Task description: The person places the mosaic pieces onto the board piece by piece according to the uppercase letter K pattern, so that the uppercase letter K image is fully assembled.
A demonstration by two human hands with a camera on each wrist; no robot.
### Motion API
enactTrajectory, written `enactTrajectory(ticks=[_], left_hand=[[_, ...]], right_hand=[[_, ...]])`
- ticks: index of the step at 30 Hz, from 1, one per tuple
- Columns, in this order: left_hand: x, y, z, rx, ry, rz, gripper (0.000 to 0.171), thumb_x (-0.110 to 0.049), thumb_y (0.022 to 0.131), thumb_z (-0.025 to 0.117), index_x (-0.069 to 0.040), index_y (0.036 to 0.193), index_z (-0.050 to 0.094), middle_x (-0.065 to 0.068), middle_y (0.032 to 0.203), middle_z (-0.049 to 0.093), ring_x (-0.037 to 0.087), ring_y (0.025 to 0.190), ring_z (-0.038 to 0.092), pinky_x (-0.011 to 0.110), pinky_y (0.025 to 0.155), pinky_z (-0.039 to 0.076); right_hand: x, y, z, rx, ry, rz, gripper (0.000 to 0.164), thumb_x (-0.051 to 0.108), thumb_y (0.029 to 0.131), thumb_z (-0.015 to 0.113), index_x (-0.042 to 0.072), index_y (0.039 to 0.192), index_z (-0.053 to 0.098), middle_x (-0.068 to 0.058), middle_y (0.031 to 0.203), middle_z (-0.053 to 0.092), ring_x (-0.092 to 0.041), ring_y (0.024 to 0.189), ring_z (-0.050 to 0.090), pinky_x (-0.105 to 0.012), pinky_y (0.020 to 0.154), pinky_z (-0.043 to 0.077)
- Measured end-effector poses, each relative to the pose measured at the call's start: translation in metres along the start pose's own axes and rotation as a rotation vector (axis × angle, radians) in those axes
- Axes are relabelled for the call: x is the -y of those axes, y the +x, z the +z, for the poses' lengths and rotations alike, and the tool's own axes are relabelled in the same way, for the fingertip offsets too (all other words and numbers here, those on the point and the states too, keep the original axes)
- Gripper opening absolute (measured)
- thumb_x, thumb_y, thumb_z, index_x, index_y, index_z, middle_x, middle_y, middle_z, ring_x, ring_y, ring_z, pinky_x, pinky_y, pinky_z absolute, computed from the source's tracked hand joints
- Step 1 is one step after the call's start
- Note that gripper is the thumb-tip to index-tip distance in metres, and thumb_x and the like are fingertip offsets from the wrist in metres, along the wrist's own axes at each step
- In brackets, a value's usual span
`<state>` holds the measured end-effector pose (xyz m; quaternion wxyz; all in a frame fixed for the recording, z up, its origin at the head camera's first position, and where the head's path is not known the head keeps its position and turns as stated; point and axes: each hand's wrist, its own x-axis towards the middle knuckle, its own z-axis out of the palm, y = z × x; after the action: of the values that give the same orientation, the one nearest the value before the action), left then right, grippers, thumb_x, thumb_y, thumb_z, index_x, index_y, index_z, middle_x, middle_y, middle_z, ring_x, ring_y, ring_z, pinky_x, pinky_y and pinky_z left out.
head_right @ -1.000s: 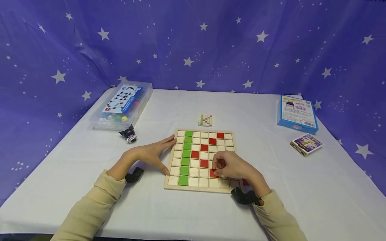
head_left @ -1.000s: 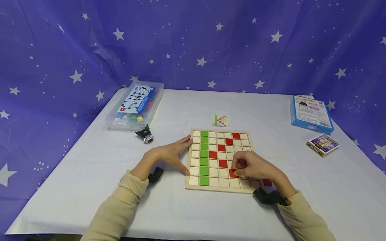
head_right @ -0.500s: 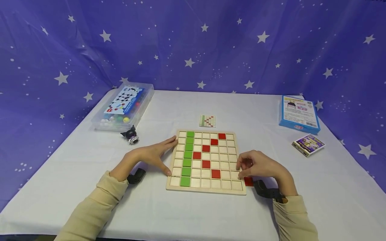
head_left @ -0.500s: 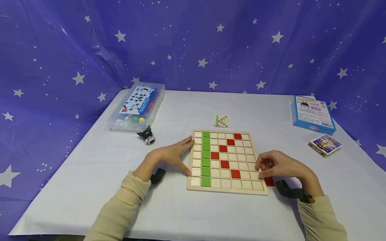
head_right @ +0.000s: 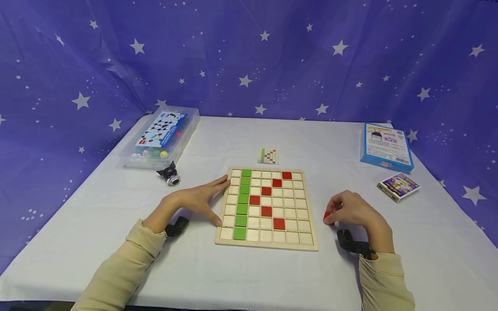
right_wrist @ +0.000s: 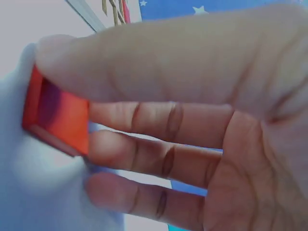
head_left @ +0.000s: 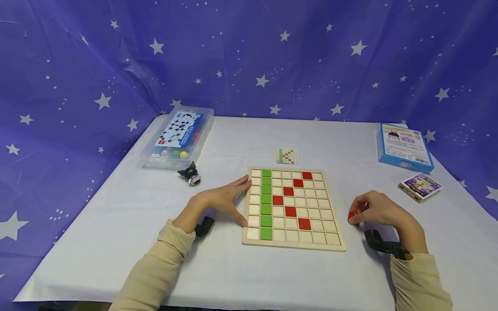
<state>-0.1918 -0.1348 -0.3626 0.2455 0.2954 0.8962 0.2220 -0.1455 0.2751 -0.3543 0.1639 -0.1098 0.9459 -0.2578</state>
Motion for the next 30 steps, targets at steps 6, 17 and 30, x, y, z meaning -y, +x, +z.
enactTrajectory(ticks=[6,17,30], left_hand=[[0.001,0.000,0.001,0.002,-0.010,-0.005,0.121,-0.041,0.068,0.086,-0.010,0.155,0.009,0.006,0.163,-0.006,0.024,0.151,-0.001,0.045,0.121,0.015],[0.001,0.000,0.001,0.000,-0.004,0.002,0.121,-0.041,0.068,0.086,-0.009,0.155,0.009,0.007,0.163,-0.006,0.025,0.151,-0.001,0.045,0.121,0.014],[0.001,0.001,0.000,0.000,-0.001,0.004,0.121,-0.041,0.068,0.086,-0.008,0.155,0.009,0.007,0.163,-0.006,0.025,0.151,-0.001,0.045,0.121,0.014]], right_hand=[[0.000,0.003,0.001,-0.020,0.015,-0.009,0.022,0.019,0.071,0.080,0.006,0.076,0.063,0.002,0.065,0.059,-0.011,0.060,0.050,-0.024,0.053,0.038],[0.001,0.007,0.004,-0.049,0.079,-0.057,0.012,0.012,0.082,0.073,0.000,0.085,0.071,-0.002,0.068,0.065,-0.010,0.056,0.057,-0.024,0.052,0.050],[0.012,0.008,0.004,0.033,0.378,-0.258,0.028,-0.001,0.091,0.059,-0.013,0.115,0.054,-0.025,0.095,0.069,-0.020,0.070,0.071,-0.028,0.068,0.058]])
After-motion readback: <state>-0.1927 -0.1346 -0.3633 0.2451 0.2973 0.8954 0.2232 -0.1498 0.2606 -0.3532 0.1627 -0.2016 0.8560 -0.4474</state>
